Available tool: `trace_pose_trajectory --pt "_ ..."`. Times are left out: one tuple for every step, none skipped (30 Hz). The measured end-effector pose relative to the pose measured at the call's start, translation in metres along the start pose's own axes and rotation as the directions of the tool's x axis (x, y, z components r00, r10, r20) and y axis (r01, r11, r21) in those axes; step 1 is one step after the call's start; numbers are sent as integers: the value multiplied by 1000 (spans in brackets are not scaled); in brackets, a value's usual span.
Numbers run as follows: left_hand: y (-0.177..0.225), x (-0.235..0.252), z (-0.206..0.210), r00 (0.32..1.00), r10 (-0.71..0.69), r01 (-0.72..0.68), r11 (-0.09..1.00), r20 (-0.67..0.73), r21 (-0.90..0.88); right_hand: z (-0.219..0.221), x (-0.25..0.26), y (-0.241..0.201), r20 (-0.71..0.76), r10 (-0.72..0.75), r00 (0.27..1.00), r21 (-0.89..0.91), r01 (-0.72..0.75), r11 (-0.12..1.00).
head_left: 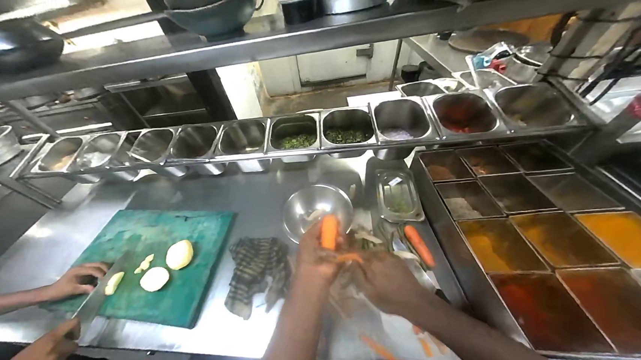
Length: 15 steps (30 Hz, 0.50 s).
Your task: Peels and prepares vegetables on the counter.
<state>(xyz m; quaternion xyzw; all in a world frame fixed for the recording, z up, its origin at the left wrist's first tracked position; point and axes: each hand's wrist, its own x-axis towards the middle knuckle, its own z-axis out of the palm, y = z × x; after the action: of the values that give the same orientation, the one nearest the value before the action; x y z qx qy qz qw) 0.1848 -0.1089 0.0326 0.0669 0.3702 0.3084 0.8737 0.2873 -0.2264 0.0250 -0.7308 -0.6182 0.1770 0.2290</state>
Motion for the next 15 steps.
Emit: trace_pose_trajectory --pt "1 1 0 999 -7 7 1000 43 7 -11 12 3 44 55 998 56 -57 997" --pt "2 2 -1 996 -30 29 999 82 20 -19 25 7 64 113 992 116 -120 986" --pt "3 4 -1 992 -55 50 997 110 51 -24 35 11 67 154 986 162 -163 973" --pt "3 5 -2 990 -75 66 995 120 78 -25 40 13 56 170 984 181 -177 967" --pt "4 6 -2 991 -73 63 994 116 90 -21 38 13 44 153 987 167 -159 973" --pt "6 7 -1 992 -58 48 995 109 91 -14 31 10 44 114 993 135 -119 984" --pt "7 7 -1 994 -42 32 995 103 98 -4 19 6 36 57 998 87 -60 994" --pt "8 8 -1 995 -40 30 993 88 113 5 7 2 8 -10 1000 40 9 999" --pt "8 8 -1 996 -40 31 993 79 111 8 2 0 -14 -48 999 5 48 999" --pt "8 10 -1 996 -38 31 996 80 88 4 4 1 -55 -71 996 -14 70 997" --pt "7 12 -1 996 -22 16 998 84 66 -3 11 3 -73 -63 995 -4 63 998" --pt "5 13 -2 997 10 -14 999 78 49 -12 19 4 -74 -29 997 36 32 999" --pt "4 15 -3 997 34 -36 999 68 28 -19 28 4 -74 8 997 77 -2 997" --pt "4 17 -2 998 55 -56 998 42 14 -25 34 3 -76 29 997 92 -22 995" --pt "6 17 -1 997 68 -68 998 34 -5 -28 38 0 -52 28 998 76 -24 997"
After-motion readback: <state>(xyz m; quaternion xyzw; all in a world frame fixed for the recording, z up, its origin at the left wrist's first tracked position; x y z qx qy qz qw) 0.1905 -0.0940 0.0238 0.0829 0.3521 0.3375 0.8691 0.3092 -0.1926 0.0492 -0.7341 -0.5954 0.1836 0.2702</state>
